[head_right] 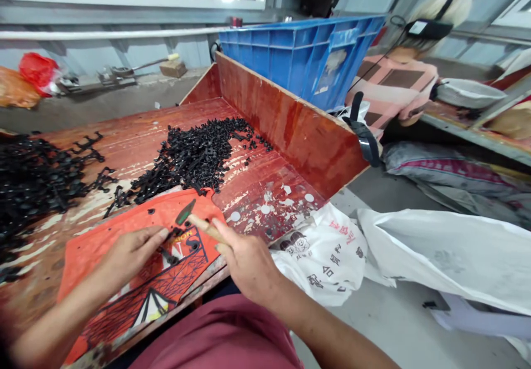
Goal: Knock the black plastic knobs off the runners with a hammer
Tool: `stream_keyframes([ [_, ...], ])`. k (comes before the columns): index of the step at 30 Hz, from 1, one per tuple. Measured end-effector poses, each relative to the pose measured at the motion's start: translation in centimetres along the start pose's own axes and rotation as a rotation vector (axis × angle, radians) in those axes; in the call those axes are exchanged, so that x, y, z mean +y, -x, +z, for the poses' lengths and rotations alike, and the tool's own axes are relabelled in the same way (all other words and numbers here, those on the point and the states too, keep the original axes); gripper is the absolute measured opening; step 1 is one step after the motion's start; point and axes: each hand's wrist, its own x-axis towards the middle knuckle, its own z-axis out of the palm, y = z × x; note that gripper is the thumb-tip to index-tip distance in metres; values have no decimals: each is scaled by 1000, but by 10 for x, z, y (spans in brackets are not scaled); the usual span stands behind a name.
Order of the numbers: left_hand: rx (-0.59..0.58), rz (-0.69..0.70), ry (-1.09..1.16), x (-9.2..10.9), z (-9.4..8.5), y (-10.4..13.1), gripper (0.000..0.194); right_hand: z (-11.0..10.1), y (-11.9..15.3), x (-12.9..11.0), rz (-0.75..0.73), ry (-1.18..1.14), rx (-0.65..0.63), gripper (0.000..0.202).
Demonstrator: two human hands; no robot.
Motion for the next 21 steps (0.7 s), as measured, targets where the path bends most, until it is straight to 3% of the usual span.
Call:
stream_keyframes([
  [3,-24,-97,324,7,-12,2,28,-5,-3,6,33,-168,123,46],
  [6,-32,-226,670,17,-14,5,30,-3,-6,3,125,-332,125,26],
  [11,155,-336,1086,35,8,8,23,13,-11,-27,184,-595,83,11],
  [14,288,-347,1272,46,25,9,17,25,-15,-43,79,-500,69,20],
  [17,323,-351,1317,51,35,16,12,31,-18,-49,20,-387,64,19],
  [19,232,-332,1224,44,33,25,11,29,-18,-49,36,-383,40,15],
  [21,92,-299,987,31,24,35,22,21,-16,-48,38,-368,52,20],
])
